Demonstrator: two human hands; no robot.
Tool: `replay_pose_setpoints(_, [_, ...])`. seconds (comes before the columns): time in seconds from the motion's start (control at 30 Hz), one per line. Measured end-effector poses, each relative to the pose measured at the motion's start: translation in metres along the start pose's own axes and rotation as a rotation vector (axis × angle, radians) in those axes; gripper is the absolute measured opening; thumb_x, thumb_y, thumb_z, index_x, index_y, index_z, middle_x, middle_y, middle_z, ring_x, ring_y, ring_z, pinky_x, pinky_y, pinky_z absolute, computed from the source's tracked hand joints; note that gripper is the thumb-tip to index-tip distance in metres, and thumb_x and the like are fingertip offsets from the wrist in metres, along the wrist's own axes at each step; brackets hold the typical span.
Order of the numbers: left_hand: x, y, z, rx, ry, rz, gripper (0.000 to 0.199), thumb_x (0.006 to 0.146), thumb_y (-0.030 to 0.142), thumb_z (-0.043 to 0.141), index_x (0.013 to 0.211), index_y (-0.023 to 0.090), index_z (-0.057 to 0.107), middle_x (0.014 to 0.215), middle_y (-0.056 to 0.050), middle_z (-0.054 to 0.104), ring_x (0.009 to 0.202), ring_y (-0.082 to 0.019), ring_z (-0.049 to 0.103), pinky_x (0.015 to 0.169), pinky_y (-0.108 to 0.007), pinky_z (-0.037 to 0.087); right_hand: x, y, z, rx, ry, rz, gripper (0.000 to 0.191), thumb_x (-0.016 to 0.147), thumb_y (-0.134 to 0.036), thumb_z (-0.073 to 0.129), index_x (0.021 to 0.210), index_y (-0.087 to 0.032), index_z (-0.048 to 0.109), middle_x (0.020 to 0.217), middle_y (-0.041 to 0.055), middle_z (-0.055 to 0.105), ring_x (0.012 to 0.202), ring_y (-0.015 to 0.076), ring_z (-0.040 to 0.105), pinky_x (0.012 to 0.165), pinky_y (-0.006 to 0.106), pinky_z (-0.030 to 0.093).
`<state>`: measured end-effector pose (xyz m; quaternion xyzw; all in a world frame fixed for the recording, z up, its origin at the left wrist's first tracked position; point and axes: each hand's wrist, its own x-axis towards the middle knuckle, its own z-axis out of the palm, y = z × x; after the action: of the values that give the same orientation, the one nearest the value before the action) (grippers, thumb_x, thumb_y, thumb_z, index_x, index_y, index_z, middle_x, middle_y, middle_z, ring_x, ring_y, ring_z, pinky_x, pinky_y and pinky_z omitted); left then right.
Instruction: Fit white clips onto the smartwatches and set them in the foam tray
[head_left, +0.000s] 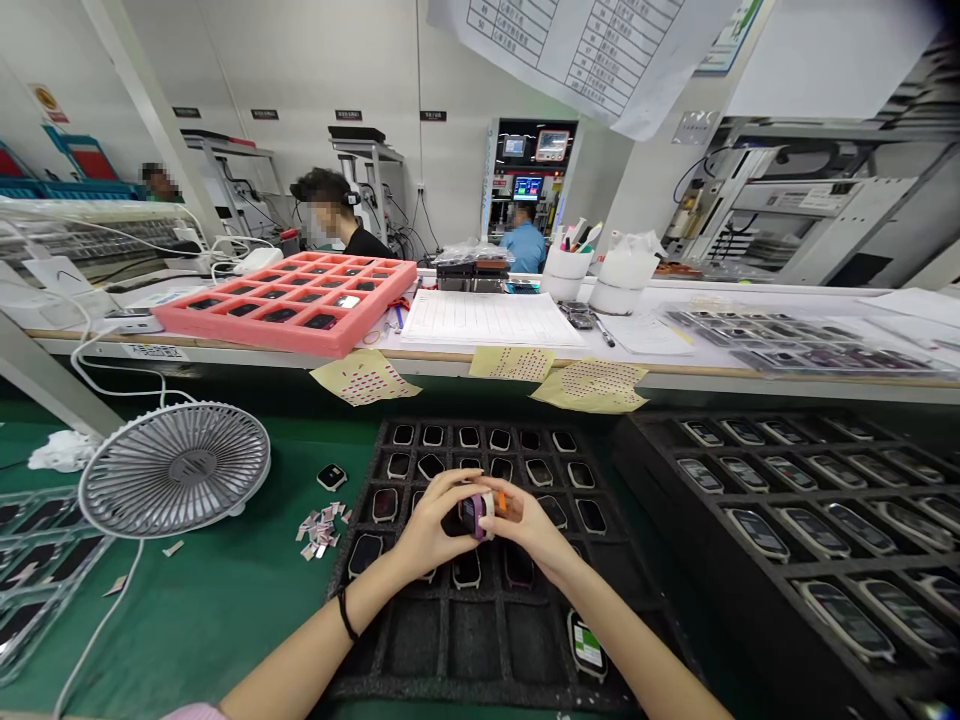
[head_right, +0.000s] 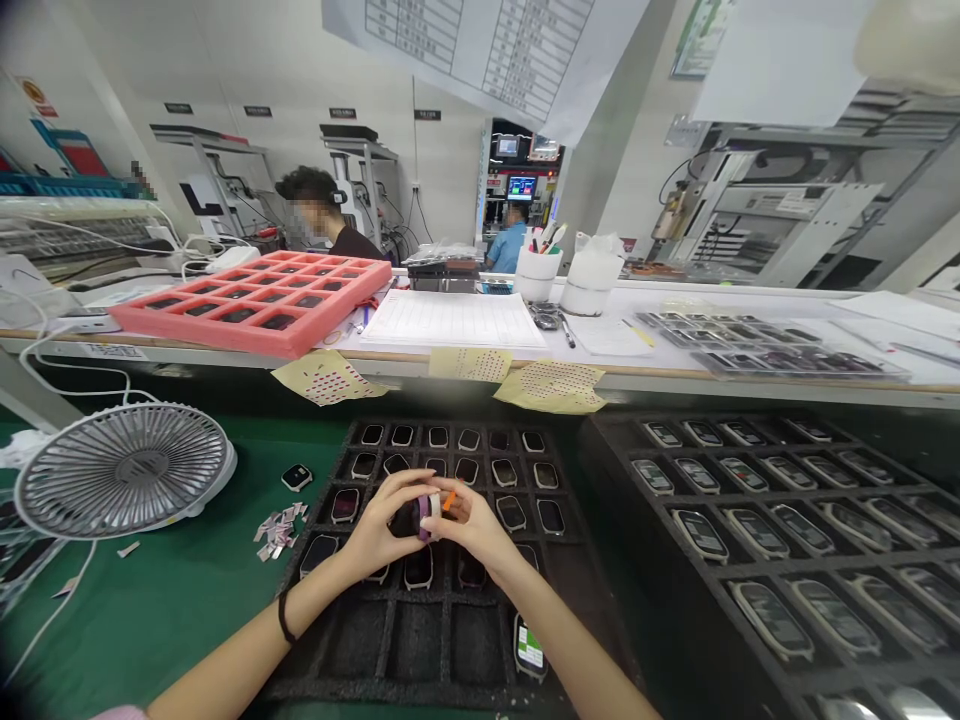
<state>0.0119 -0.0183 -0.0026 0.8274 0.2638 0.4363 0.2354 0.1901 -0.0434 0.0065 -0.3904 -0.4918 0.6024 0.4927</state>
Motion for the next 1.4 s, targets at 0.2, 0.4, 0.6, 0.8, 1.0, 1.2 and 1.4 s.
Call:
replay_pose_setpoints(0.2, [-0.002,-0.007,-0.004,-0.070,-0.009,-0.222,0.049,0.071,0.013,0.069,0.119,0.021,0.057,0.119,-0.009,0.064,0.109,-0.024,0.060,0.095,-0.039,0.048,-0.008,-0.012,-0.017,-0.006,0.207,-0.241,0.043,0.088,-0.053,0.049,0.108,-0.017,0.063,0.076,0.0089,0.075,0.063,0.0229,0.071,0.064,0.038,0.057])
replay_pose_setpoints(0.4, [-0.002,-0.009,-0.002,-0.095,-0.010,-0.329,0.052,0.069,0.013,0.069,0.118,0.020,0.057,0.112,-0.006,0.067,0.091,-0.020,0.065,0.073,-0.028,0.052,-0.016,-0.009,-0.016,-0.023,0.154,-0.374,0.043,0.094,-0.049,0.041,0.088,-0.016,0.068,0.071,0.0088,0.075,0.059,0.0219,0.072,0.060,0.034,0.058])
replay_pose_setpoints(0.6, [-0.001,-0.009,-0.002,-0.101,0.006,-0.345,0.050,0.069,0.015,0.069,0.118,0.019,0.057,0.110,-0.006,0.068,0.089,-0.020,0.065,0.073,-0.028,0.052,-0.014,-0.012,-0.009,-0.087,0.136,-0.418,0.041,0.093,-0.048,0.043,0.084,-0.016,0.067,0.072,0.0089,0.075,0.063,0.0228,0.073,0.058,0.034,0.060])
replay_pose_setpoints(0.8, [-0.002,-0.008,-0.001,-0.105,-0.007,-0.341,0.051,0.070,0.017,0.070,0.119,0.020,0.057,0.112,-0.006,0.067,0.088,-0.019,0.064,0.073,-0.028,0.052,-0.015,-0.010,-0.010,-0.148,0.172,-0.450,0.040,0.095,-0.045,0.041,0.083,-0.017,0.067,0.074,0.0082,0.074,0.065,0.0223,0.073,0.062,0.035,0.061])
replay_pose_setpoints(1.0, [-0.001,-0.008,-0.002,-0.129,-0.011,-0.354,0.051,0.069,0.017,0.071,0.118,0.020,0.057,0.110,-0.006,0.067,0.090,-0.020,0.065,0.072,-0.028,0.052,-0.016,-0.011,-0.011,-0.166,0.190,-0.468,0.040,0.095,-0.044,0.041,0.082,-0.017,0.067,0.074,0.0081,0.074,0.064,0.0220,0.073,0.061,0.035,0.061])
replay_pose_setpoints(1.2, [0.000,-0.008,-0.002,-0.118,-0.004,-0.363,0.051,0.070,0.019,0.071,0.118,0.020,0.057,0.111,-0.006,0.067,0.092,-0.021,0.065,0.073,-0.028,0.052,-0.016,-0.011,-0.010,-0.176,0.214,-0.471,0.041,0.094,-0.045,0.041,0.081,-0.016,0.067,0.072,0.0080,0.074,0.062,0.0219,0.072,0.061,0.035,0.061])
replay_pose_setpoints(1.4, [-0.002,-0.007,-0.002,-0.113,-0.001,-0.359,0.050,0.070,0.021,0.070,0.118,0.020,0.058,0.113,-0.007,0.067,0.092,-0.021,0.065,0.075,-0.030,0.053,-0.016,-0.011,-0.009,-0.186,0.209,-0.461,0.041,0.094,-0.046,0.041,0.080,-0.017,0.066,0.072,0.0081,0.073,0.063,0.0218,0.072,0.061,0.036,0.061])
